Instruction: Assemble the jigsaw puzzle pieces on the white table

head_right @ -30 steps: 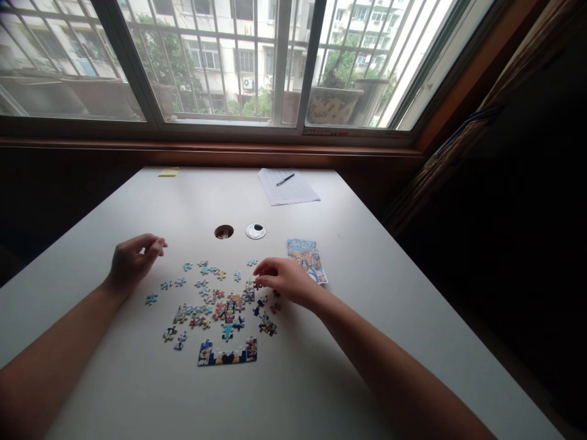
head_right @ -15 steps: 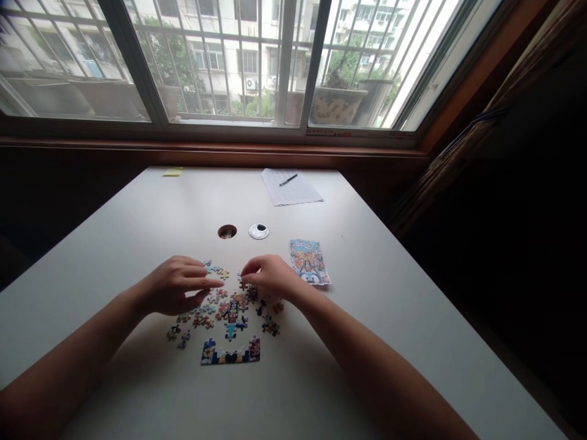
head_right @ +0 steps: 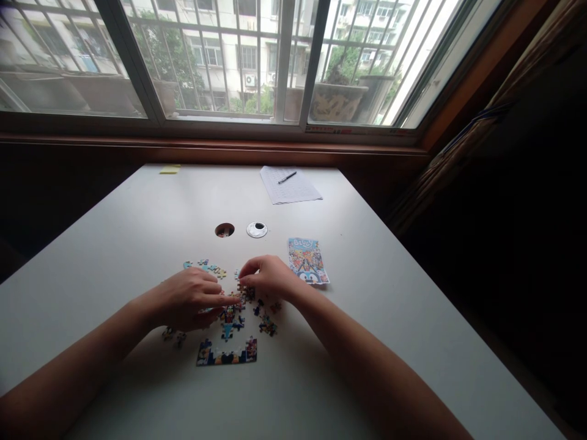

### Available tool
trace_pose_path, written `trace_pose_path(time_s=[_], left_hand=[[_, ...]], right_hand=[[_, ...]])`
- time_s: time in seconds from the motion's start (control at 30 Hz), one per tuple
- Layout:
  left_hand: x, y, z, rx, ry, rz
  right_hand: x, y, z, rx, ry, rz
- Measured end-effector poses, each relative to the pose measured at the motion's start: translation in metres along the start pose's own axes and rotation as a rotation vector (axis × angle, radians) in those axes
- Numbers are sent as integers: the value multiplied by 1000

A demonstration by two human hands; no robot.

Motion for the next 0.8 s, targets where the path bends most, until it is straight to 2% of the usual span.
trace_pose_path(time_s=[0.3, 0.8], left_hand=[[3, -1, 0, -8, -2, -27], [2, -3, -1, 13, -21, 25]], right_hand=[[1, 0, 1, -5, 2, -14], [1, 0, 3, -37, -8, -16]])
Point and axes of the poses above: each hand's wrist, its own y-axis towards the middle knuckle, its own x-axis out of the palm, z = x × y, the point moved 1 cm from there along y, towards the middle knuckle, and after that the axes turned 6 degrees about x, right-handed, at the moved point
